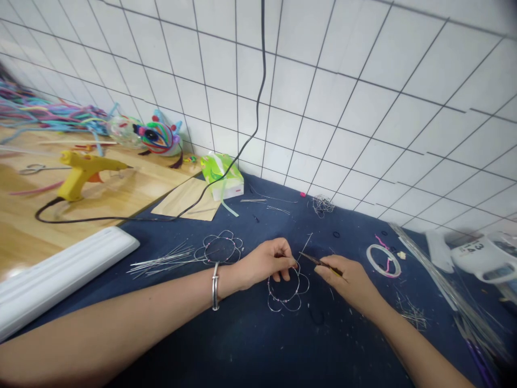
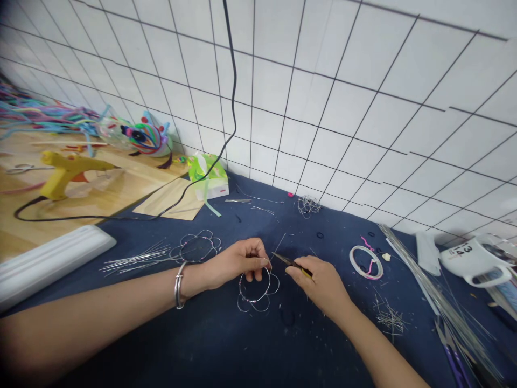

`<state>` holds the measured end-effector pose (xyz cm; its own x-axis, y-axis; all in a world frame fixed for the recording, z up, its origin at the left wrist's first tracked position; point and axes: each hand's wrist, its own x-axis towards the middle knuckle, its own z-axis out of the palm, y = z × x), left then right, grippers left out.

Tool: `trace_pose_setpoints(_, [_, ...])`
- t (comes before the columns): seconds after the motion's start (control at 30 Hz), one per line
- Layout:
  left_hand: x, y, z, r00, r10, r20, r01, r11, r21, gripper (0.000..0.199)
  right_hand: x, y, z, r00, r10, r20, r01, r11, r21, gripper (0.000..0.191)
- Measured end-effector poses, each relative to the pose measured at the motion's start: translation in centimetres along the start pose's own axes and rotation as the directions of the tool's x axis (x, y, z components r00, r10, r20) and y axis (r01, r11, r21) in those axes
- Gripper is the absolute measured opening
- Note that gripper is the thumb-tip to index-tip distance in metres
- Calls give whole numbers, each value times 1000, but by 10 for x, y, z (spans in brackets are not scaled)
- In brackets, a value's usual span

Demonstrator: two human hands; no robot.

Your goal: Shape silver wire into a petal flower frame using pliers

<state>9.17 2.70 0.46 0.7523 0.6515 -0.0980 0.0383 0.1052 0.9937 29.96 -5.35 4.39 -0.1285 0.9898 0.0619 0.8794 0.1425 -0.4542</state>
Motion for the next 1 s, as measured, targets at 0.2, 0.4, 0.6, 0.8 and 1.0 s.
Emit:
trace_pose_setpoints(0.2, [0,1,-1,1000,-4,12,5,999,-36,21,0,1,0,1000,8,11,-8,1000,20,27])
trace_pose_setpoints(0.4, [0,2,-2,1000,1,29,1,998,-57,21,-1,0,1,1000,1,7,-1,1000,20,27])
trace_pose_setpoints(0.6, [1,1,-2,999,23,-46,-28,994,-102,19,0,2,1,1000,22,0,-21,999,-36,30])
trace_pose_setpoints(0.8, [1,3,0,983,-30,-179,-5,981,-192,18,-5,0,5,995,-62,-79,47,982,-180,29])
trace_pose_setpoints(1.0, [-1,2,2,976,-33,-215,-8,982,-191,18,-11,-12,10,976,-197,-90,136,880,-456,28])
